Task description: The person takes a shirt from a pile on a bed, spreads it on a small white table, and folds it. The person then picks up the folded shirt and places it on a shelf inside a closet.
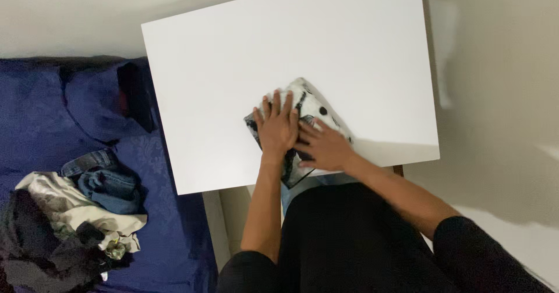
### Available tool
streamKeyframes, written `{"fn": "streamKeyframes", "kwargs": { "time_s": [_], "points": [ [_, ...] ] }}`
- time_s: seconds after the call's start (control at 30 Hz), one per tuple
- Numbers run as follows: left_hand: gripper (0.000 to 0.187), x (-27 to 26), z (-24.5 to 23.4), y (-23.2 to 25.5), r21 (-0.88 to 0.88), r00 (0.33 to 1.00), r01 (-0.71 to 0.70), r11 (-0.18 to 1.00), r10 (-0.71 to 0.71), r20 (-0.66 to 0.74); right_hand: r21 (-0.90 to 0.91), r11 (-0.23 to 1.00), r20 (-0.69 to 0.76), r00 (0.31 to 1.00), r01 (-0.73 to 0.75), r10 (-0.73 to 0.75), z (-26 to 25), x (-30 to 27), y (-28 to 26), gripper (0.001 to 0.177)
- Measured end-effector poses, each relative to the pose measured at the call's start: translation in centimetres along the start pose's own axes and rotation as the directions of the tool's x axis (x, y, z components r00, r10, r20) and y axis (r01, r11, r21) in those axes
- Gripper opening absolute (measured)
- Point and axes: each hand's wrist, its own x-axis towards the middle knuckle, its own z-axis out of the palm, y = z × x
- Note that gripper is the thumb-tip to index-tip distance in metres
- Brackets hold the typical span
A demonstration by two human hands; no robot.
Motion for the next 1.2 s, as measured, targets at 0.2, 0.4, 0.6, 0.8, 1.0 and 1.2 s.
{"fn": "streamKeyframes", "kwargs": {
  "time_s": [0.2,0.4,0.6,0.8,1.0,1.2],
  "points": [
    [0.062,-3.5,0.2,-1.6,-0.062,0.962,0.224,0.973,-0.231,-0.145,0.063,0.915,0.074,0.916,-0.399,0.394,-3.1,-1.5,2.8,0.100],
    [0.065,-9.4,1.2,-2.7,0.001,0.947,0.312,0.950,-0.311,-0.084,0.153,0.865,-0.195,0.844,-0.478,0.500,-0.2,-4.1,6.5,0.081],
    [0.071,-12.6,2.8,-0.8,0.031,0.943,0.312,0.949,-0.306,-0.132,0.161,0.825,-0.230,0.792,-0.542,0.565,2.6,-3.0,5.9,0.075],
    [0.064,-8.8,1.6,-0.4,0.024,0.946,0.244,0.970,-0.233,-0.224,0.293,0.891,-0.419,0.791,-0.346,0.445,1.1,-0.2,1.8,0.064],
    [0.061,-4.0,1.3,0.8,-0.195,0.981,0.061,0.979,-0.095,-0.172,0.120,0.962,-0.443,0.854,-0.246,0.274,-0.5,3.2,1.1,0.068],
    [0.061,-3.6,2.4,0.2,-0.124,0.983,0.064,0.990,-0.084,-0.165,0.082,0.962,-0.440,0.857,-0.259,0.268,-0.1,3.0,1.5,0.063]
  ]
}}
